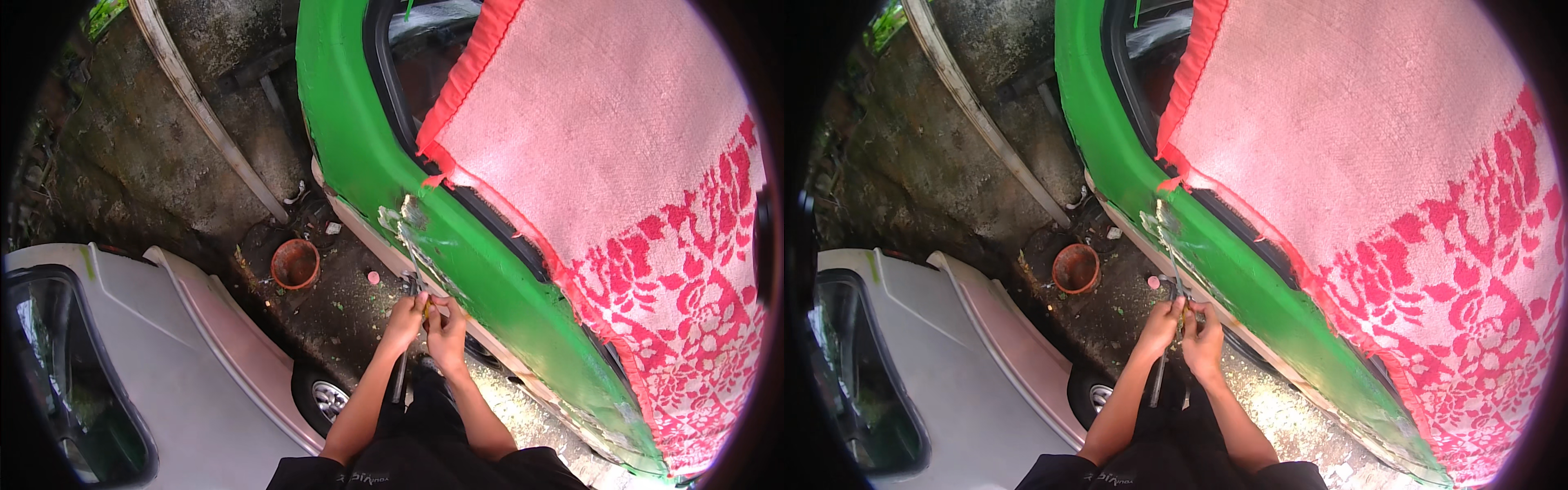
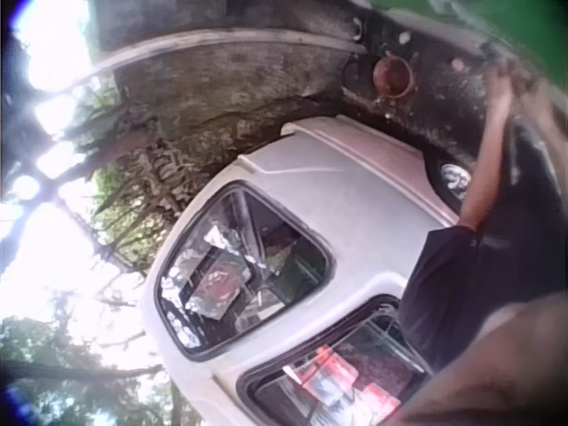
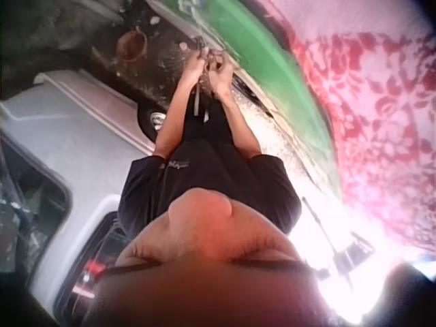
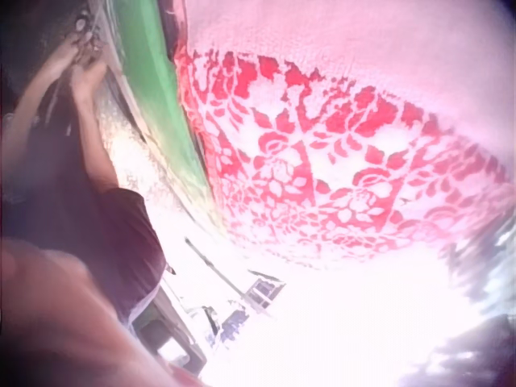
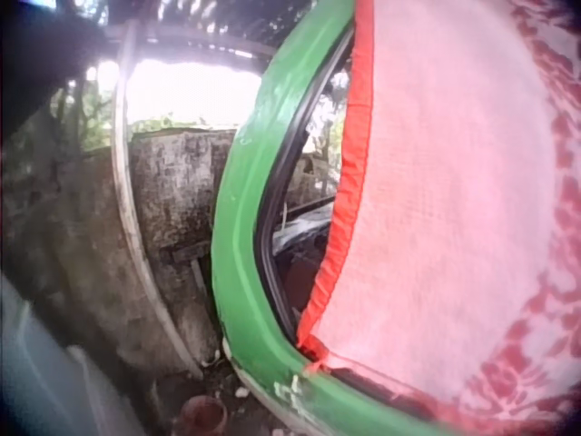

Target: The person uses a hammer and a metal tool to tap and smooth a damaged area on the green car door. They repeatedly strike the tool against the door surface to flatten the dent, then scrape the area with a small tool to remove loose paint or debris.

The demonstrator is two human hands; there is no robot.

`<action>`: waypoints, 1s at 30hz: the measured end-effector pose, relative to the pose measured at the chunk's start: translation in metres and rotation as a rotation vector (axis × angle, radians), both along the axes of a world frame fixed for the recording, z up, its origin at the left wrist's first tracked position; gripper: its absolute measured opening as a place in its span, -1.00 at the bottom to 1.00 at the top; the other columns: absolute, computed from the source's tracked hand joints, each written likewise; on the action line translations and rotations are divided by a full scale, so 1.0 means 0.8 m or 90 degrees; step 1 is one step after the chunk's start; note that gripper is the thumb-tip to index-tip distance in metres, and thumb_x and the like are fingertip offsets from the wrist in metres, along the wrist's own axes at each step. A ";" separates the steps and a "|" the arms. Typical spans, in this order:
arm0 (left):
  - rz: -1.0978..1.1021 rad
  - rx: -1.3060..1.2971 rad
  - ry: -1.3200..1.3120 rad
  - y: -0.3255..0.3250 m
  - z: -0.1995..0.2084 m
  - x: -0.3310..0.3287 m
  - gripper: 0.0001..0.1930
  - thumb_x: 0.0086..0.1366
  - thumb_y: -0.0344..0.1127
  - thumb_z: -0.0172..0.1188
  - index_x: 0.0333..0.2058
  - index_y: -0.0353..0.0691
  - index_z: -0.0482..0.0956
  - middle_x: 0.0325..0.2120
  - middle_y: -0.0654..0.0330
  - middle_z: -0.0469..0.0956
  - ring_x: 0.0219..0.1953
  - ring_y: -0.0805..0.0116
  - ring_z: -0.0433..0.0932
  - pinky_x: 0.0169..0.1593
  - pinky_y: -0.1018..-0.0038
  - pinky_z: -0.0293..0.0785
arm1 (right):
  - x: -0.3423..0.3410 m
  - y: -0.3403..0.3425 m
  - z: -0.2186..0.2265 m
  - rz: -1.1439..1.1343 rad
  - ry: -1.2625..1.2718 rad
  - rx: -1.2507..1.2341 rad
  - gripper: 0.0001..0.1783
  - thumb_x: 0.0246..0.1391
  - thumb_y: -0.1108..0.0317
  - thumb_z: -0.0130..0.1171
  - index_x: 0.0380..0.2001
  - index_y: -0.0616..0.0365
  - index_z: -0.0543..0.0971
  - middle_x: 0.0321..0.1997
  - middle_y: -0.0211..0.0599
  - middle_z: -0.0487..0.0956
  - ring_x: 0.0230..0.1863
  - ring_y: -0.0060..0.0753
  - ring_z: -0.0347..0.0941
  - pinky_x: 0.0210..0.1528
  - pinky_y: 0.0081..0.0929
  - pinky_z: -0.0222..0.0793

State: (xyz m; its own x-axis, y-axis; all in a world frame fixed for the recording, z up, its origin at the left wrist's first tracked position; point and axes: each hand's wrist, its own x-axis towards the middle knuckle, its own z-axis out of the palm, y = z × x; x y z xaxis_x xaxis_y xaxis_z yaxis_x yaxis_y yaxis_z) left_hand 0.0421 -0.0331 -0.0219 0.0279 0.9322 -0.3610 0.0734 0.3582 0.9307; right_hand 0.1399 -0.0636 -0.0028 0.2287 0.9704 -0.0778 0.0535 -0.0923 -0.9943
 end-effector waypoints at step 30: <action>-0.029 -0.059 -0.151 0.011 0.035 -0.012 -0.63 0.48 -0.07 0.00 -0.31 -0.24 0.61 -0.70 0.44 0.27 -0.71 0.64 0.18 -0.65 0.58 0.08 | 0.008 0.020 0.023 0.041 -0.076 -0.041 -0.86 0.23 0.50 0.09 -0.16 0.29 0.48 -0.47 -0.21 0.59 -0.58 -0.57 0.43 -0.49 -0.48 0.33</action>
